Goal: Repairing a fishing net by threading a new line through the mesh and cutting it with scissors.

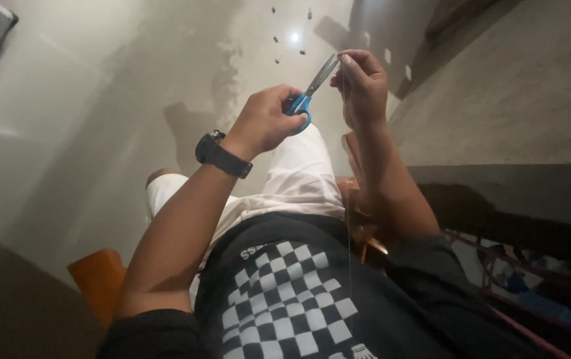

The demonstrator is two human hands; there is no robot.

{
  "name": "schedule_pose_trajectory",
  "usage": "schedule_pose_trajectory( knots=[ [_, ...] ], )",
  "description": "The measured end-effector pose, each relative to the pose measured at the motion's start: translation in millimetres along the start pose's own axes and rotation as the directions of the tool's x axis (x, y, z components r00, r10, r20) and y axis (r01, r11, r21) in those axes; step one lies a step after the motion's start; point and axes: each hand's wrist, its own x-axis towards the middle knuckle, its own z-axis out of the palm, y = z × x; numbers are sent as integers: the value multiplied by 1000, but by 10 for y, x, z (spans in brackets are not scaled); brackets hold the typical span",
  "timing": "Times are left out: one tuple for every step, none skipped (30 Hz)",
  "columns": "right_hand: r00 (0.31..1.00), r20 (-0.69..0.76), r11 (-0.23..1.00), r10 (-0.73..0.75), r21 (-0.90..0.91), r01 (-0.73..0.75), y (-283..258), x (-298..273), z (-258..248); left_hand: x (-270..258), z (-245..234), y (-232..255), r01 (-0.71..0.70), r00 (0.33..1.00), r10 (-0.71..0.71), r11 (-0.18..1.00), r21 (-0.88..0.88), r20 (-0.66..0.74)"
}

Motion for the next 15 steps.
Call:
schedule_pose_trajectory(
  knots=[
    [999,27,999,-17,-45,18,-33,-15,-1,26,1,25,23,999,-23,1000,-11,26],
    [998,57,995,-31,-88,36,-60,-33,7,42,-3,45,48,998,-47,999,-20,51],
    [998,54,995,-31,-89,35,-53,-25,-11,54,1,56,47,997,-46,999,-22,54],
    [998,55,997,-28,-69,32,-47,-12,-30,72,4,69,63,996,-61,997,-36,60],
    [998,57,998,-25,-49,28,-41,-1,-48,88,6,82,78,995,-75,996,-51,67],
    [998,55,998,-25,-51,27,-43,-4,-49,100,15,70,78,995,-75,996,-52,69],
    [999,41,997,-23,-79,26,-46,-10,-50,109,25,58,60,996,-56,997,-58,69],
    [999,27,994,-24,-106,27,-54,-4,-51,129,31,53,40,997,-35,997,-63,69],
    [999,25,994,-25,-107,28,-38,7,-71,143,36,64,39,997,-34,997,-63,70],
    [998,44,996,-36,-85,40,-19,10,-87,148,40,71,39,997,-33,996,-76,77],
    [997,63,997,-47,-62,51,1,13,-104,153,45,78,39,996,-32,995,-89,83],
    [997,61,997,-47,-62,51,-2,14,-108,167,49,84,39,996,-32,995,-89,85],
    [998,57,997,-40,-68,44,-6,15,-114,182,54,91,36,996,-29,996,-82,82],
    [998,53,997,-34,-74,37,-8,7,-117,189,57,97,32,996,-26,997,-75,80],
    [998,50,997,-34,-74,38,-8,3,-119,183,48,120,32,996,-25,997,-74,82]
  ],
)
